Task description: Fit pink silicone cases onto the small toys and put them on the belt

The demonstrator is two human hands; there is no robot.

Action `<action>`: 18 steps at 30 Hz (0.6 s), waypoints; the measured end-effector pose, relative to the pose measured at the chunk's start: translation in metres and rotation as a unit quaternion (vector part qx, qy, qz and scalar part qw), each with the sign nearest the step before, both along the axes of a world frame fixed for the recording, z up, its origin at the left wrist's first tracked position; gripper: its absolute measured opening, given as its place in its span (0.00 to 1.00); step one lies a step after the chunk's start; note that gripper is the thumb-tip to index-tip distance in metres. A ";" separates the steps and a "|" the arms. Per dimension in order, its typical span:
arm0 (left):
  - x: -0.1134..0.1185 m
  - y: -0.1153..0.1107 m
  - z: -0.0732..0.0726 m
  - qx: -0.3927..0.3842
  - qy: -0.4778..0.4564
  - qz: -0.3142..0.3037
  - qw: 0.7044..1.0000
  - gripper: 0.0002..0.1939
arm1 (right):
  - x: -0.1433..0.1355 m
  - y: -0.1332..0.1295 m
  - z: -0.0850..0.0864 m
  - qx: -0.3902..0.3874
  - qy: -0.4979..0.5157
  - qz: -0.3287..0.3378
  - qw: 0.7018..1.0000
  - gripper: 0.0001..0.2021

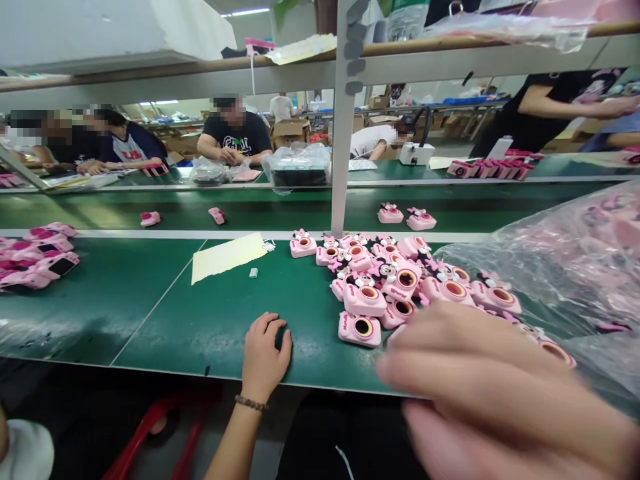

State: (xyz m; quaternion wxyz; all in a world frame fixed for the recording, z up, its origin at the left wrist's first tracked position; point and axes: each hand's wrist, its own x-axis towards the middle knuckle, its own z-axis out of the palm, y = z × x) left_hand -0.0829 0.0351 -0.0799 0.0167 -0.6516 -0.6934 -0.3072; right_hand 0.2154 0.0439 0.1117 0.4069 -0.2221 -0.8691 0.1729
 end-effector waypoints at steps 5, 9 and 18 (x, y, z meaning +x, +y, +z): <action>0.001 0.001 -0.003 0.005 0.000 0.002 1.000 0.09 | -0.073 0.034 -0.080 -0.016 -0.192 0.033 0.981 0.22; -0.001 -0.003 -0.004 0.034 -0.048 0.006 0.998 0.10 | -0.111 0.026 -0.164 -0.128 -0.303 0.022 0.944 0.38; 0.044 -0.029 0.017 0.071 -0.181 -0.137 0.971 0.05 | -0.114 0.050 -0.163 -0.287 -0.170 -0.032 0.942 0.25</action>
